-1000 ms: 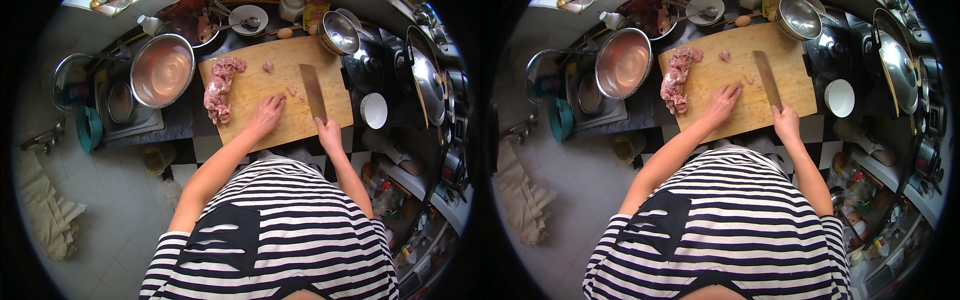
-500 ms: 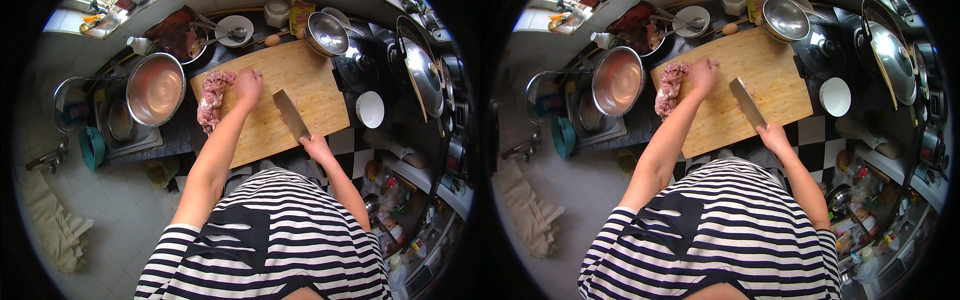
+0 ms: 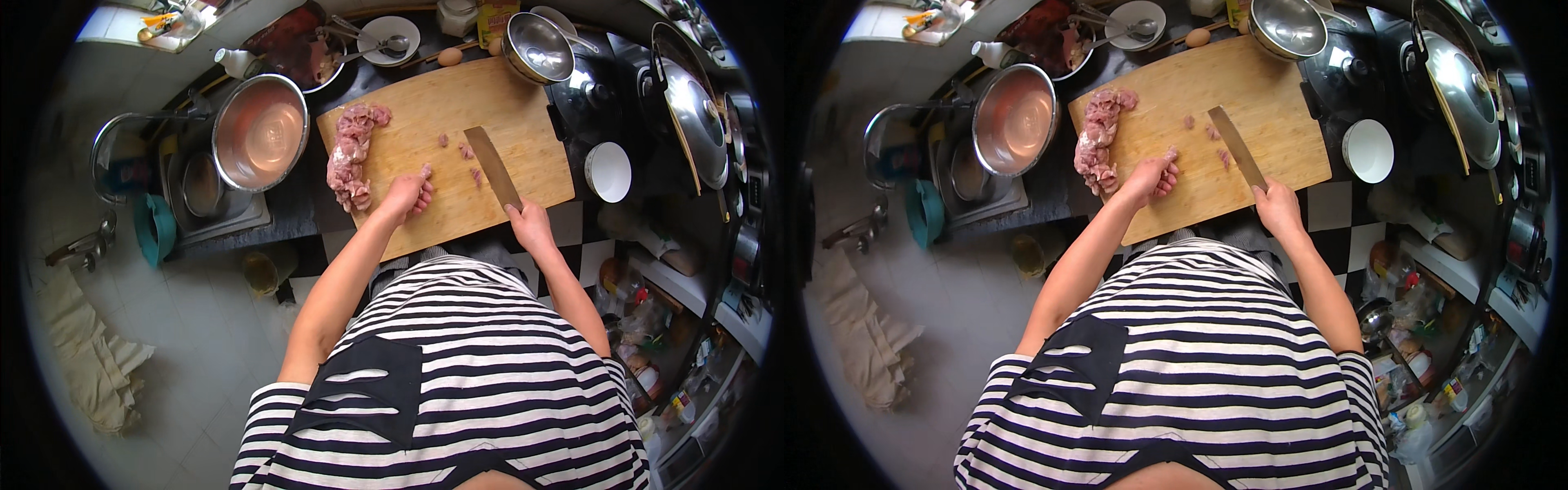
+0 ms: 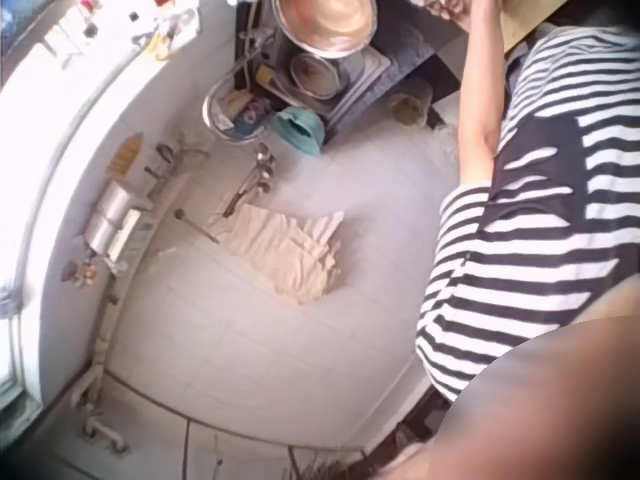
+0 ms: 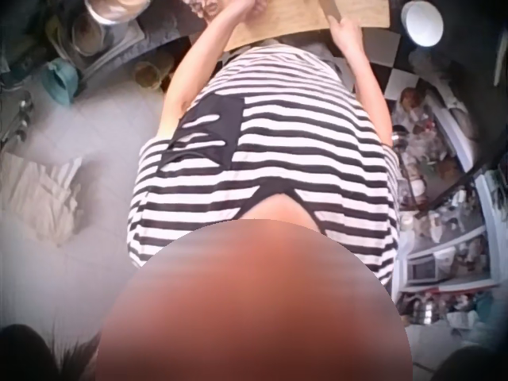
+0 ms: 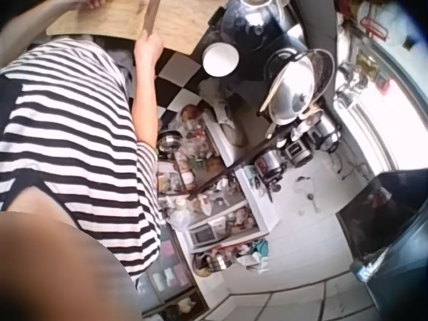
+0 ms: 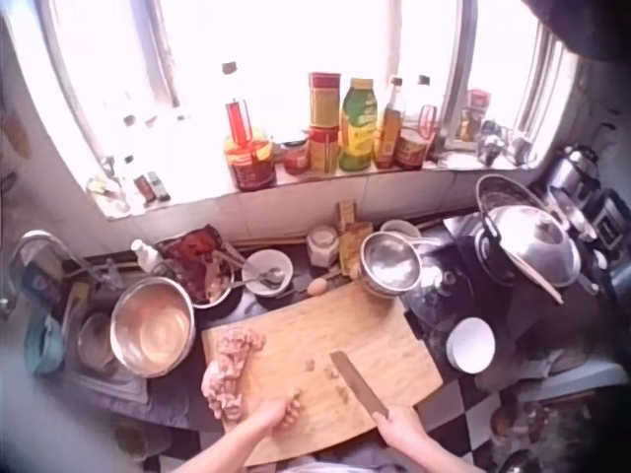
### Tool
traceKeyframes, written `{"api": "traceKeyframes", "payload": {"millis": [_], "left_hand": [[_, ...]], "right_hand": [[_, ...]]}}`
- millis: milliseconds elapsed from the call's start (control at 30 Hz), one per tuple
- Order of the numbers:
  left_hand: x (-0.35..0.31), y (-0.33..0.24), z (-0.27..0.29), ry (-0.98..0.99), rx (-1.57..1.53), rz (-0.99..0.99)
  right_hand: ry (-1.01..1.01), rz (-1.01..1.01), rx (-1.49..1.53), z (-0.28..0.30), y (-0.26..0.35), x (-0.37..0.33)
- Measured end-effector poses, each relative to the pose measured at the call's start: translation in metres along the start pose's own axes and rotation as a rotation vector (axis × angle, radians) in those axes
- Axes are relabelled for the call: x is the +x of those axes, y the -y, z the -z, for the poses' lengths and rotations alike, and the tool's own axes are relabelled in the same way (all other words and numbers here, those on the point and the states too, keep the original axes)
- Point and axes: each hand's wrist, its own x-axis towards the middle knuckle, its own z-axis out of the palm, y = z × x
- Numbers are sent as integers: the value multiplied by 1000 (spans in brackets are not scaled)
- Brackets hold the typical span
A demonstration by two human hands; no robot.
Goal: The person washes a large cleaver in the sink, then takes a piece of raw meat from a bowl and places it on a wooden cutting board. They proceed to slice the meat into small pieces using the cleaver, gathering the cut pieces into a pile on the board.
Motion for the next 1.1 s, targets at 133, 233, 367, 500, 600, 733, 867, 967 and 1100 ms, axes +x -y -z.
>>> {"api": "traceKeyframes", "payload": {"millis": [133,233,367,500,600,733,867,967,1100], "left_hand": [[-7,15,10,-41,168,-2],[-13,17,12,-154,316,-64],[-25,21,14,-468,640,-298],[-43,18,3,-692,756,-865],[-40,17,-14,-682,866,-804],[-13,17,-16,-634,958,-1002],[-8,17,-12,-485,1105,-1210],[-23,13,-7,-508,1013,-1298],[-41,30,-5,-518,1000,-1235]], "right_hand": [[112,65,-29,-5,20,-4],[255,112,-85,-16,17,6],[215,42,-81,-19,21,12],[19,54,-218,-8,33,2],[63,140,-192,-5,44,-1],[88,152,-125,-9,44,4],[63,124,-23,-10,35,5],[70,115,-117,-4,33,-1],[82,191,-245,-3,40,-11]]}}
